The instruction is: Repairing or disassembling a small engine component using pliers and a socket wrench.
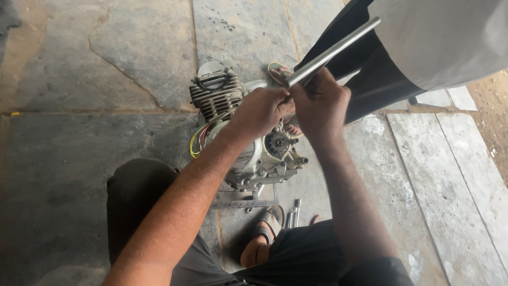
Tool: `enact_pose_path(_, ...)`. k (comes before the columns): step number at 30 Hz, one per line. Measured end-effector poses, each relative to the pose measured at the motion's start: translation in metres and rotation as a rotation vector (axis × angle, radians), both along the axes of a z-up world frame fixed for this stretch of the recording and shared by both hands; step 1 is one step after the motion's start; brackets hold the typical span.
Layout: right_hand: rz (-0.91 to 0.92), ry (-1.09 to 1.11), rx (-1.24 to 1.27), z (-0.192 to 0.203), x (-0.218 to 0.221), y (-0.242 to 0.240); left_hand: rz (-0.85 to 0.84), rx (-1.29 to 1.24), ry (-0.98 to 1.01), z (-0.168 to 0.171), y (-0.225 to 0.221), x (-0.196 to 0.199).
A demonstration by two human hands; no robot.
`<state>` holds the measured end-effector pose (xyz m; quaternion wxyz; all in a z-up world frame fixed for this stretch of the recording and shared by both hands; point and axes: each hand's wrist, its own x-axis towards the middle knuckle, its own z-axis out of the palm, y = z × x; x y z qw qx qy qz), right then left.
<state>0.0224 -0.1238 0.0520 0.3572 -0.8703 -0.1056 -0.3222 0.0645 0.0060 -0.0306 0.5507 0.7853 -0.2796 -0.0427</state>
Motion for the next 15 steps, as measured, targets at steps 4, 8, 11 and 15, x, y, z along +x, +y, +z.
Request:
enact_pose_path(4, 0.076, 0.007, -0.352, 0.048, -0.036, -0.014, 0.021, -0.03, -0.148, -0.029, -0.011, 0.011)
enact_pose_path(8, 0.386, -0.367, -0.203, 0.103, -0.044, -0.002, 0.005, -0.085, -0.211, -0.038, -0.007, 0.005)
enact_pose_path(11, 0.538, -0.379, -0.685, 0.093, -0.007, 0.014, -0.001, -0.007, -0.231, -0.025, -0.001, 0.006)
enact_pose_path(15, 0.521, -0.395, -0.767, 0.046, 0.01, 0.017, 0.026, -0.048, -0.285, -0.033, -0.001, 0.003)
